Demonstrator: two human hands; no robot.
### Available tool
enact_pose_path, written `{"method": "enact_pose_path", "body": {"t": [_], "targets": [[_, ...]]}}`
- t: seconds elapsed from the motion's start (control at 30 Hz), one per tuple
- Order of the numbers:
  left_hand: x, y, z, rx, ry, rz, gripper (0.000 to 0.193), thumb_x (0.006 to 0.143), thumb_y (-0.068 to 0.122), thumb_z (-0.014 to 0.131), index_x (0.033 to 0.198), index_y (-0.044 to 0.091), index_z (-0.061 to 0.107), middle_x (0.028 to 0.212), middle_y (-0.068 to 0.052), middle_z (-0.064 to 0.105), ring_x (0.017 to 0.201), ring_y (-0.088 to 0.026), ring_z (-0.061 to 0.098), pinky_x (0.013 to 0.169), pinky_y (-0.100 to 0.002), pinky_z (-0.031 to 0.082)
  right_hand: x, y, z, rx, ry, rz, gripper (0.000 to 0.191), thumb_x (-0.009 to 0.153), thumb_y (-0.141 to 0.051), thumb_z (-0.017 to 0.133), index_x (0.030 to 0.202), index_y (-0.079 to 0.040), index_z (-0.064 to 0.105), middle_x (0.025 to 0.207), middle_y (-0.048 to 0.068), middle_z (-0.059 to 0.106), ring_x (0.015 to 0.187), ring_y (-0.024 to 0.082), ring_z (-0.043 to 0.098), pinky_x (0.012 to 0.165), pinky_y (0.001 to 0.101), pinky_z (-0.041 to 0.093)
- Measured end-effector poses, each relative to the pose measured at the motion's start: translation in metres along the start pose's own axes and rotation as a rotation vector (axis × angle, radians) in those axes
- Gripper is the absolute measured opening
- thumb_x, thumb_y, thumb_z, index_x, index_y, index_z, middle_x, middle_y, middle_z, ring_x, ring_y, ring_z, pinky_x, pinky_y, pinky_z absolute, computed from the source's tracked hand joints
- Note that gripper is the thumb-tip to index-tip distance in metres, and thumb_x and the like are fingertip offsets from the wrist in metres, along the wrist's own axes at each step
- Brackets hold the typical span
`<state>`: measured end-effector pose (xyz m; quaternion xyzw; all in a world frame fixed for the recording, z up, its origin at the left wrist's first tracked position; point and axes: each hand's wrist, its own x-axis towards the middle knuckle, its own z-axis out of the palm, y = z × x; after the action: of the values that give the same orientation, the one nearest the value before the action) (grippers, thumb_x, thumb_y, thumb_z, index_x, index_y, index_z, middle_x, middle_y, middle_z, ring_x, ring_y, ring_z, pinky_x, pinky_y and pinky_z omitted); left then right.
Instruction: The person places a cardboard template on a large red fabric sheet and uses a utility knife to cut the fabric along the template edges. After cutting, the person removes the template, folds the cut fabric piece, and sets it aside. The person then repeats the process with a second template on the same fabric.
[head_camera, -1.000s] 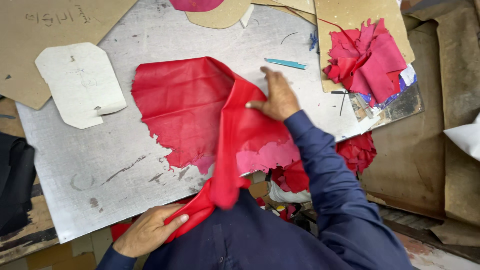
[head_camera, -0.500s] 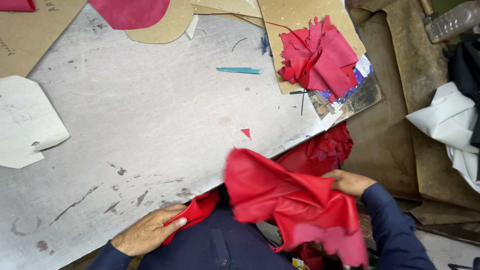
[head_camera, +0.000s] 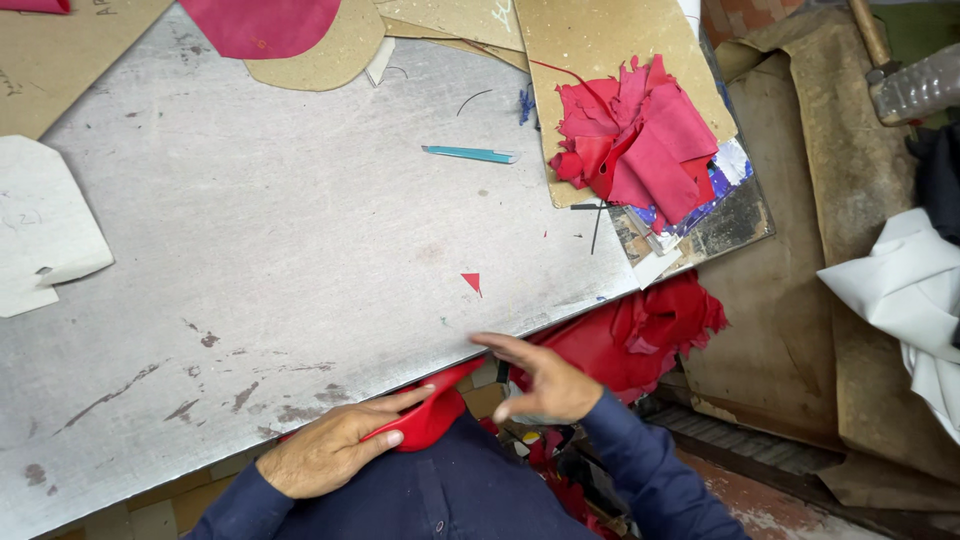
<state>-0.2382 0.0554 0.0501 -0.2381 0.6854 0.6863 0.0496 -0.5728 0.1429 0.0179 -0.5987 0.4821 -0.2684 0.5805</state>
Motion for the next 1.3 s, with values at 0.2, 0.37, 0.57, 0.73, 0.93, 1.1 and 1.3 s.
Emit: {"method": "enact_pose_path", "body": {"t": [0.2, 0.37, 0.57, 0.73, 0.93, 1.1, 1.3], "targets": [[-0.033, 0.027, -0.021, -0.032, 0.067, 0.074, 0.049, 0.096, 0.032, 0.056, 0.140, 0.012, 0.060, 0.152, -0.003, 0.060, 0.136, -0.023, 0.063, 0.113, -0.040, 0.048, 0.052, -0.095, 0.013, -0.325, -0.344, -0.147, 0.027, 0.088, -0.021, 0.080, 0.107, -0.002, 0.075, 0.099, 0.015, 0.072, 0.094, 0.029, 0.069, 0.087, 0.0420, 0.045], [-0.049, -0.007, -0.015, 0.196, 0.243, -0.183, 0.035, 0.075, 0.032, 0.085, 0.106, 0.018, 0.077, 0.114, -0.001, 0.076, 0.107, -0.016, 0.069, 0.098, -0.038, 0.052, 0.021, -0.136, -0.020, -0.184, -0.353, -0.330, 0.017, 0.094, -0.016, 0.075, 0.087, -0.001, 0.070, 0.073, 0.010, 0.063, 0.064, 0.025, 0.061, 0.059, 0.0399, 0.045], [-0.071, -0.037, 0.000, 0.095, 0.329, -0.200, 0.018, 0.087, 0.032, 0.076, 0.092, 0.016, 0.069, 0.074, -0.001, 0.070, 0.071, -0.016, 0.067, 0.074, -0.034, 0.059, -0.003, -0.183, -0.064, -0.276, -0.310, -0.368, 0.016, 0.088, -0.014, 0.078, 0.085, 0.000, 0.072, 0.068, 0.011, 0.065, 0.062, 0.025, 0.066, 0.059, 0.0396, 0.048], [-0.132, 0.009, -0.076, 0.625, 0.762, -0.009, 0.023, 0.086, 0.036, 0.069, 0.095, 0.015, 0.071, 0.069, -0.003, 0.070, 0.053, -0.016, 0.064, 0.054, -0.031, 0.057, 0.036, -0.194, -0.118, -0.773, 0.094, -0.161, 0.018, 0.088, -0.007, 0.070, 0.105, -0.001, 0.071, 0.088, 0.016, 0.074, 0.079, 0.026, 0.075, 0.072, 0.0359, 0.057], [-0.119, 0.025, -0.162, 1.341, 1.474, 0.244, 0.030, 0.091, 0.009, 0.083, 0.114, 0.004, 0.064, 0.108, -0.014, 0.064, 0.102, -0.035, 0.059, 0.085, -0.047, 0.048, 0.122, -0.129, -0.101, -1.181, 0.632, -0.528, 0.025, 0.100, 0.007, 0.069, 0.122, -0.004, 0.070, 0.119, 0.016, 0.070, 0.111, 0.038, 0.065, 0.098, 0.0445, 0.053], [-0.093, -0.045, -0.110, 0.488, 1.482, -0.044, 0.046, 0.086, 0.007, 0.085, 0.126, 0.005, 0.061, 0.107, -0.011, 0.061, 0.079, -0.023, 0.060, 0.069, -0.039, 0.053, 0.127, -0.054, -0.012, -0.780, 0.452, -0.445, 0.038, 0.086, -0.008, 0.081, 0.121, -0.004, 0.067, 0.125, 0.016, 0.070, 0.117, 0.035, 0.066, 0.102, 0.0422, 0.053], [-0.019, -0.099, -0.002, -0.250, 1.367, -0.044, 0.110, 0.066, 0.019, 0.091, 0.153, 0.001, 0.025, 0.144, -0.020, 0.041, 0.118, -0.028, 0.052, 0.091, -0.036, 0.055, 0.121, -0.014, 0.088, -0.792, 0.398, -0.435, 0.056, 0.077, -0.020, 0.082, 0.129, -0.006, 0.067, 0.140, 0.024, 0.059, 0.133, 0.044, 0.049, 0.110, 0.0538, 0.038]]}}
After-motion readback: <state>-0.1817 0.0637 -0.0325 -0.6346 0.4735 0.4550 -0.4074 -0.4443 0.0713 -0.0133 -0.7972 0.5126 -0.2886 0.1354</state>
